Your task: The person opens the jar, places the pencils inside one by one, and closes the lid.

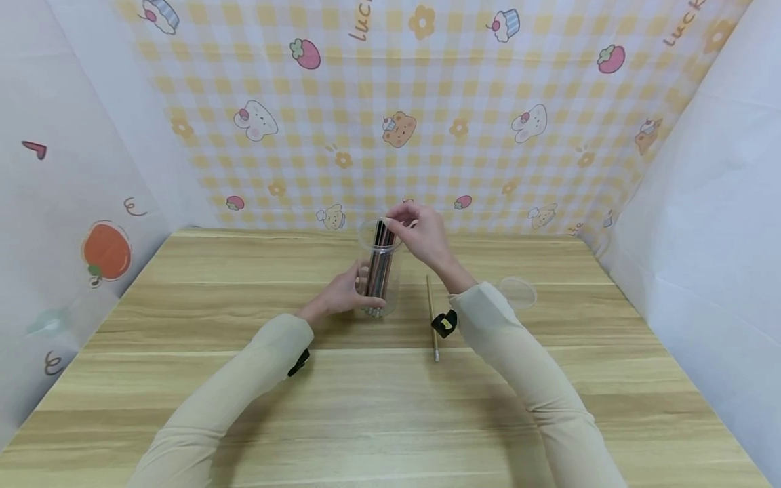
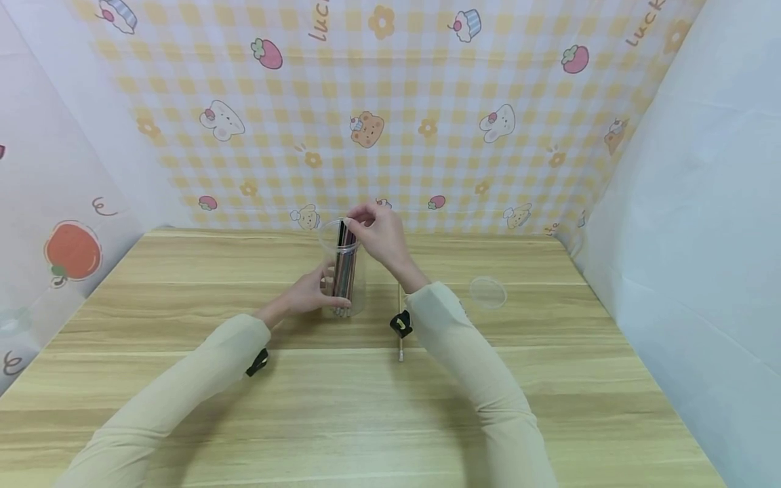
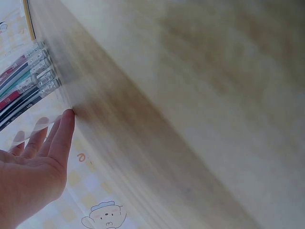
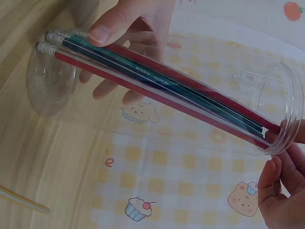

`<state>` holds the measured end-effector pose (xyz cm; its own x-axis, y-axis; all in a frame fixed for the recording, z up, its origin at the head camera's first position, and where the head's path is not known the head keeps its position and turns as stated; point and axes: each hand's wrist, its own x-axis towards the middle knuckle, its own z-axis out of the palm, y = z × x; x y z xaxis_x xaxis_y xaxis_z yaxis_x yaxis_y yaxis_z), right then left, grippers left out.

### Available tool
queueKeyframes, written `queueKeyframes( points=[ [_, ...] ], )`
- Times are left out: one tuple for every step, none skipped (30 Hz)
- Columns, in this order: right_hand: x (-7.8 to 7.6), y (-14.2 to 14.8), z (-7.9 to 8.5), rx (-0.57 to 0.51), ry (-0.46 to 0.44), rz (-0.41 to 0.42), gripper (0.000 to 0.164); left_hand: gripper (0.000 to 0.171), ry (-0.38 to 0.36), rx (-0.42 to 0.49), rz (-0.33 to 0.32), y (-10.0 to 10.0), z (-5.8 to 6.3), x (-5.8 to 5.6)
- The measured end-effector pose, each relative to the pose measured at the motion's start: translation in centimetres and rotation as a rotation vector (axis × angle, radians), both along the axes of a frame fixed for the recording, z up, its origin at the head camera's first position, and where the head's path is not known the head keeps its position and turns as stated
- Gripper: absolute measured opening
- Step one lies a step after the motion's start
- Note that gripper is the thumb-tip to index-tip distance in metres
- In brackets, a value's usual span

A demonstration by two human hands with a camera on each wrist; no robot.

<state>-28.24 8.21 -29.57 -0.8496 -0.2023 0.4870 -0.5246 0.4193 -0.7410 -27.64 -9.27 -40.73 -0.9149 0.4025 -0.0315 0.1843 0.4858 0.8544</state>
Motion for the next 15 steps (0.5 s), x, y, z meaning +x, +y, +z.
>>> queueKeyframes(
  points=[
    [-0.02, 0.03, 0.0, -0.003, -0.001, 0.003, 0.009, 0.09, 0.001, 0.001, -0.001, -0.02, 0.01, 0.01],
    [-0.01, 0.08, 0.02, -0.004, -0.005, 0.005, 0.009, 0.09, -0.002, 0.0, 0.003, -0.02, 0.03, 0.01],
    [-0.02, 0.11, 0.02, -0.001, -0.01, 0.004, 0.009, 0.089, -0.002, -0.002, 0.002, -0.03, 0.04, 0.01],
    [-0.03, 0.13, 0.02, 0.004, -0.011, 0.004, 0.01, 0.089, -0.003, -0.002, 0.0, -0.03, 0.03, 0.0],
    [-0.01, 0.17, 0.04, 0.005, -0.012, 0.002, 0.009, 0.088, -0.002, -0.001, -0.002, -0.03, 0.04, 0.02],
    [0.0, 0.21, 0.03, 0.011, -0.01, 0.0, 0.009, 0.087, -0.003, -0.001, -0.005, -0.04, 0.04, 0.03],
    [-0.02, 0.24, 0.01, 0.019, -0.006, -0.001, 0.009, 0.087, -0.004, -0.001, -0.006, -0.05, 0.04, 0.04],
    [-0.03, 0.26, -0.01, 0.034, 0.002, -0.002, 0.008, 0.086, -0.004, -0.005, -0.006, -0.06, 0.06, 0.04],
    [-0.03, 0.26, -0.01, 0.052, 0.014, -0.002, 0.008, 0.085, -0.002, -0.009, -0.006, -0.08, 0.07, 0.06],
    [-0.02, 0.29, -0.04, 0.065, 0.026, 0.001, 0.007, 0.085, 0.001, -0.011, -0.008, -0.1, 0.08, 0.07],
    [0.0, 0.31, -0.04, 0.079, 0.036, 0.003, 0.007, 0.084, 0.003, -0.013, -0.008, -0.13, 0.1, 0.09],
    [0.0, 0.31, -0.07, 0.094, 0.045, 0.008, 0.007, 0.083, 0.002, -0.014, -0.008, -0.14, 0.11, 0.1],
    [-0.01, 0.3, -0.09, 0.106, 0.05, 0.012, 0.007, 0.083, 0.002, -0.016, -0.008, -0.16, 0.12, 0.11],
    [-0.01, 0.29, -0.09, 0.114, 0.053, 0.016, 0.008, 0.083, 0.001, -0.015, -0.008, -0.18, 0.13, 0.11],
    [-0.02, 0.29, -0.11, 0.119, 0.051, 0.018, 0.008, 0.082, 0.0, -0.013, -0.009, -0.19, 0.14, 0.11]
  ],
)
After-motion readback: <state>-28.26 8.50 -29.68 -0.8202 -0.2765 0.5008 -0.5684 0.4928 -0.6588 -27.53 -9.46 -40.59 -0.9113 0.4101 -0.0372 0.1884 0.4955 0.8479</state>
